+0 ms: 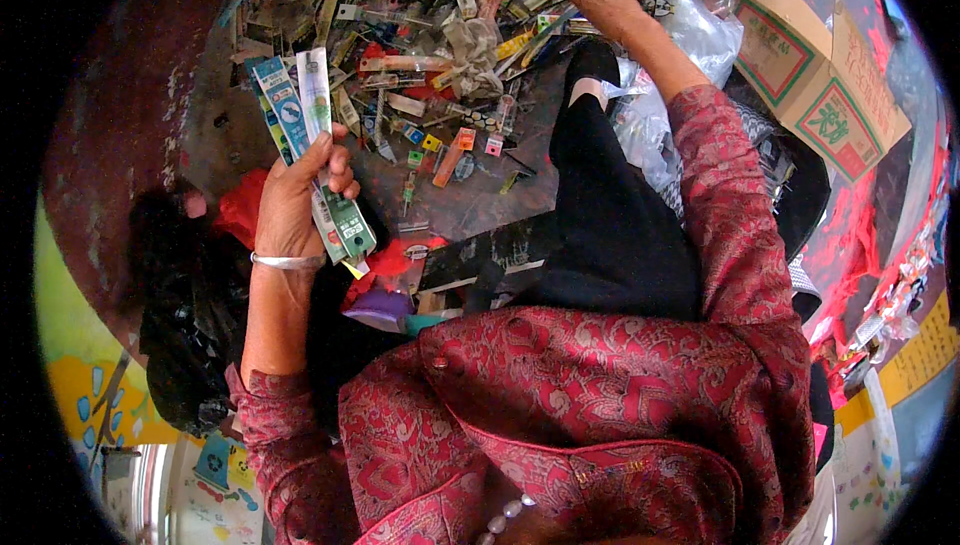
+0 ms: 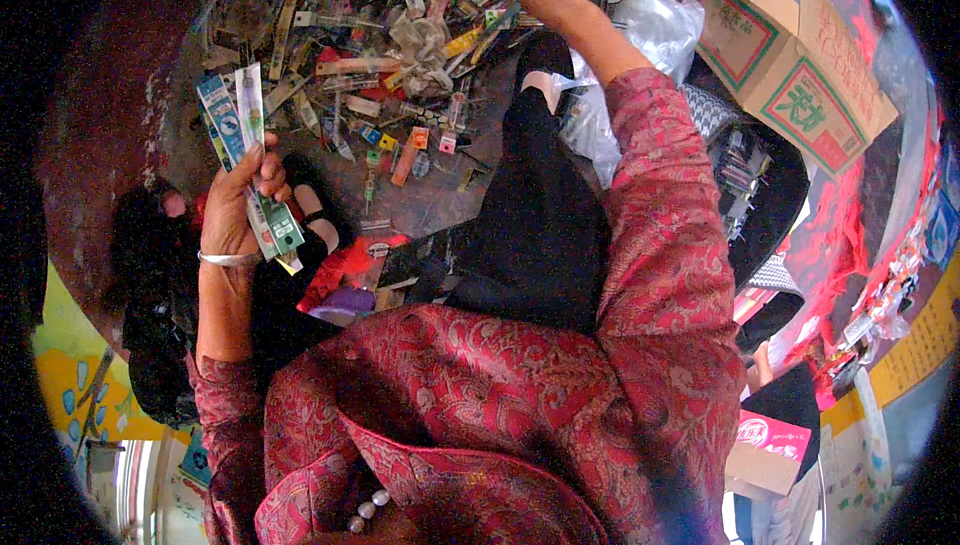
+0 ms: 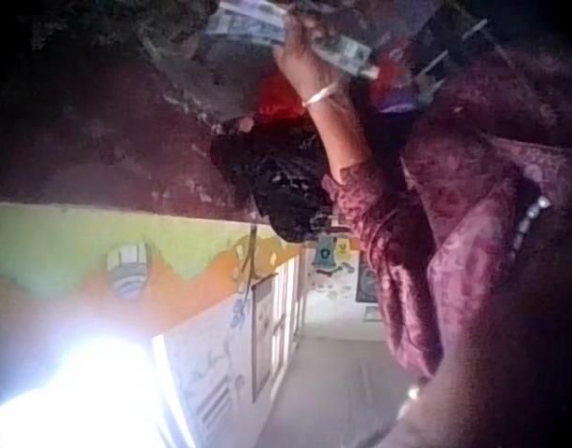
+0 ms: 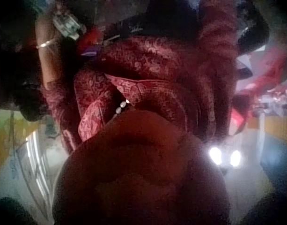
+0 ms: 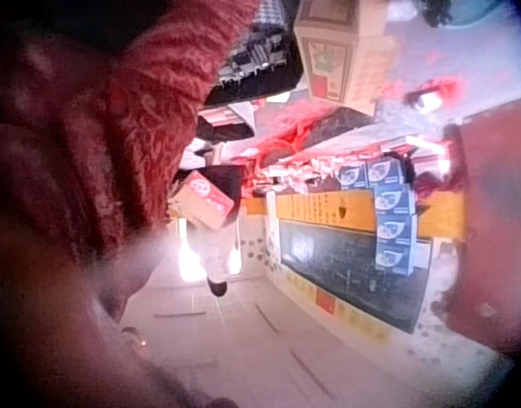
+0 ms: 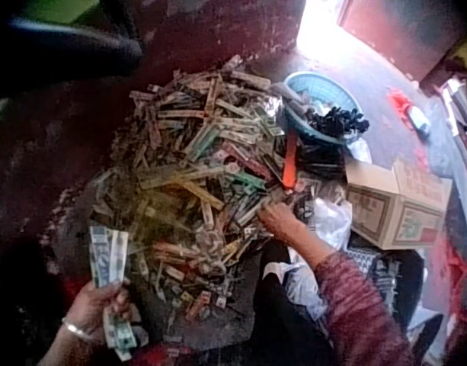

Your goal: The person sits on the floor and sorts through a large pile of small packaged items, picking them up, inspecting them, and placing them into a plastic bag. The person handles the items one by one or in small groups, occasionally wiping them with a cloth before bagging.

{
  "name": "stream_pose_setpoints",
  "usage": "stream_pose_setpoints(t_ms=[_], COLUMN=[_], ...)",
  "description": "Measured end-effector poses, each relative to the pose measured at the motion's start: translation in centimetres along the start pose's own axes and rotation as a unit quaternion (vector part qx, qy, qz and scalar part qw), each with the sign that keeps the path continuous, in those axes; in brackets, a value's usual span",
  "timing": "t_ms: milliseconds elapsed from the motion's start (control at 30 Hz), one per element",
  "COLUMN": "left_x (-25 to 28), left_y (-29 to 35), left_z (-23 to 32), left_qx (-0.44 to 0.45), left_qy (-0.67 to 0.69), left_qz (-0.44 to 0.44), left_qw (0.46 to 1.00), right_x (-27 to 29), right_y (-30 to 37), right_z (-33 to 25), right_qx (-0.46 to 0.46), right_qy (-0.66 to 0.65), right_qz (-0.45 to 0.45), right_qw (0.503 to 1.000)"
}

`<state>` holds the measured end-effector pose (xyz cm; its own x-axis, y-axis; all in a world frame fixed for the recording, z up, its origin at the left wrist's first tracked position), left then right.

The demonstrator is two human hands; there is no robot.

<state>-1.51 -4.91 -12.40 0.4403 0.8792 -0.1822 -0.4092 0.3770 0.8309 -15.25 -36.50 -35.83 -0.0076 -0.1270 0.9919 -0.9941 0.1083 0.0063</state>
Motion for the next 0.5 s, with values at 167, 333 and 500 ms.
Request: stream_pose_setpoints(t_ms=[167, 333, 500], left_x=[0.1, 0.2, 0.1], left_y=[0.2, 0.2, 0.2], left_z=[-0.1, 0.0, 0.0], left_qx=[-0.004, 0.000, -0.008], left_qy=[0.016, 0.019, 0.004], left_qz=[0.007, 0.005, -0.002], left_qw=[1.000, 1.000, 1.000], right_x=[0.9, 2.3, 0.1], right_y=[1.1, 0.8, -0.1], right_z=[3.4, 0.7, -6.2], right_qx=[-0.064, -0.144, -0.083], right_qy=[0.108, 0.027, -0.107], right_qz=[-0.028, -0.021, -0.053], right_qw=[0.992, 0.989, 0.989])
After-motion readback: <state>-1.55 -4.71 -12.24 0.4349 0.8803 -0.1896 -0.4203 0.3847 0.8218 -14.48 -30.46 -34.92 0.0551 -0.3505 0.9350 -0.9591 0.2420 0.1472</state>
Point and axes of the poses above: each hand's wrist, its own y-axis away from the middle knuckle, its own x-axis out of the back of the hand, z = x × y, the point moved 2 cm from there along -y, towards the middle knuckle, and after that the axes turned 2 degrees about z, right-handed, at the moved point
